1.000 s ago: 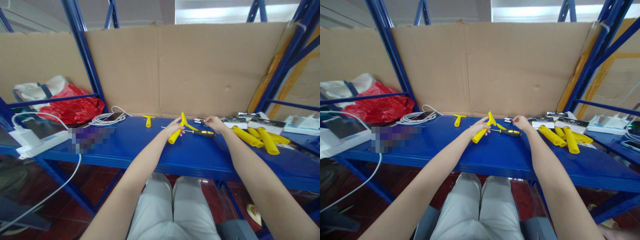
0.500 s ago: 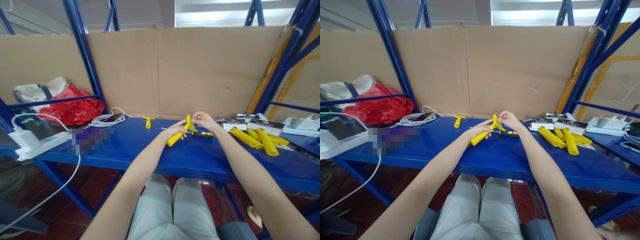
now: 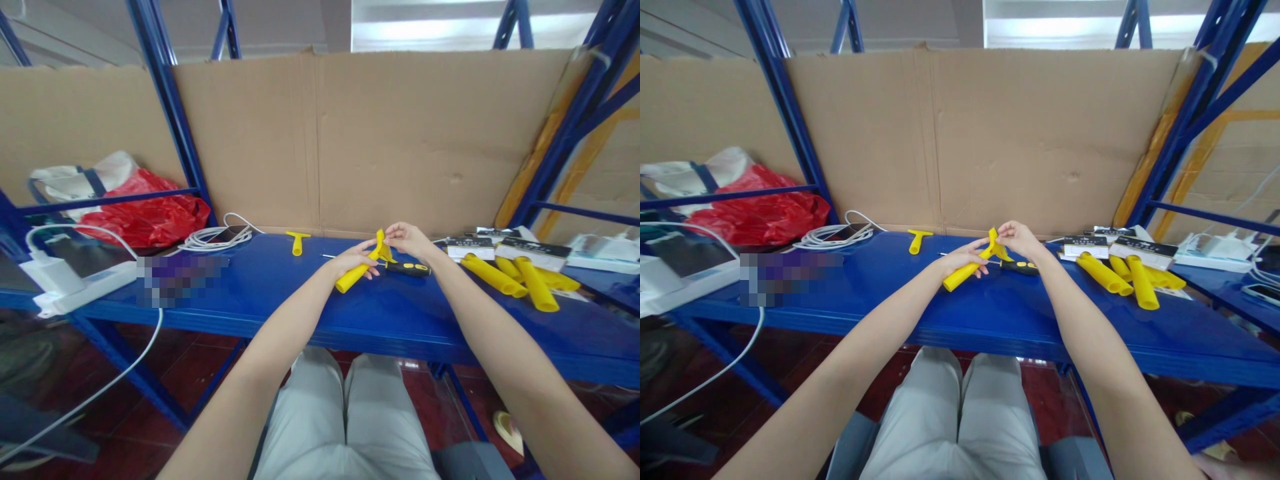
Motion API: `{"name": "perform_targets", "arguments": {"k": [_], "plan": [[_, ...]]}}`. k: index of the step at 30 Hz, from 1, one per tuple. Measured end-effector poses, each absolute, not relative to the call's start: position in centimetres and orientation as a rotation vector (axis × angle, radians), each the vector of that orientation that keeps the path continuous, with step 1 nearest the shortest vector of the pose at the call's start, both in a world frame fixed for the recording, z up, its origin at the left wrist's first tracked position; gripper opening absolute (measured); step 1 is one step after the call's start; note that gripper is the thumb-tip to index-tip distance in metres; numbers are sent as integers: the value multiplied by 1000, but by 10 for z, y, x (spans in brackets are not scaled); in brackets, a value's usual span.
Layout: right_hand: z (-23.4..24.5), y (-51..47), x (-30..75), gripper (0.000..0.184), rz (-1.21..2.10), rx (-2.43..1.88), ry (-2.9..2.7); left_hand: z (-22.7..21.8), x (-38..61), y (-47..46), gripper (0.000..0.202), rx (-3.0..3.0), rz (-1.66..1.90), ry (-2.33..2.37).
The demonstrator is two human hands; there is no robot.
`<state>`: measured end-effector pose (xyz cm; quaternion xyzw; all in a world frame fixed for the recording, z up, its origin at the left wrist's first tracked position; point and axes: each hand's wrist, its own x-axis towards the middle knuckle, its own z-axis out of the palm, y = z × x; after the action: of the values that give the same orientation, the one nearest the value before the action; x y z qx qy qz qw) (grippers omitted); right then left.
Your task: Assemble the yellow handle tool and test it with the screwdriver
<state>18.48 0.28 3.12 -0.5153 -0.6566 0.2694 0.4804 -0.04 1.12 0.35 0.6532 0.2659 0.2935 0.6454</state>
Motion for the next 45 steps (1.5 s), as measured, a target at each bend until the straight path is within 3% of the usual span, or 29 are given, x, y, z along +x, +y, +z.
{"name": "perform_targets", "arguments": {"k": [9, 14, 21, 30, 36, 45], "plan": [[23, 15, 194, 22, 386, -1242, -1691, 6, 1, 10, 90, 1461, 690, 573], [22, 12, 196, 12, 460, -1261, -1730, 9, -1, 6, 90, 1448, 671, 589], [22, 10, 195, 12, 475, -1320, -1736, 9, -3, 4, 93, 1444, 662, 612], [27, 9, 206, 46, 71, -1756, -1903, 10, -3, 6, 85, 1354, 797, 627], [39, -11, 248, 66, 232, -2020, -2233, 9, -5, 15, 83, 1229, 954, 715], [37, -19, 259, 33, 352, -1966, -2282, 11, -8, 14, 78, 1127, 1053, 825]]}}
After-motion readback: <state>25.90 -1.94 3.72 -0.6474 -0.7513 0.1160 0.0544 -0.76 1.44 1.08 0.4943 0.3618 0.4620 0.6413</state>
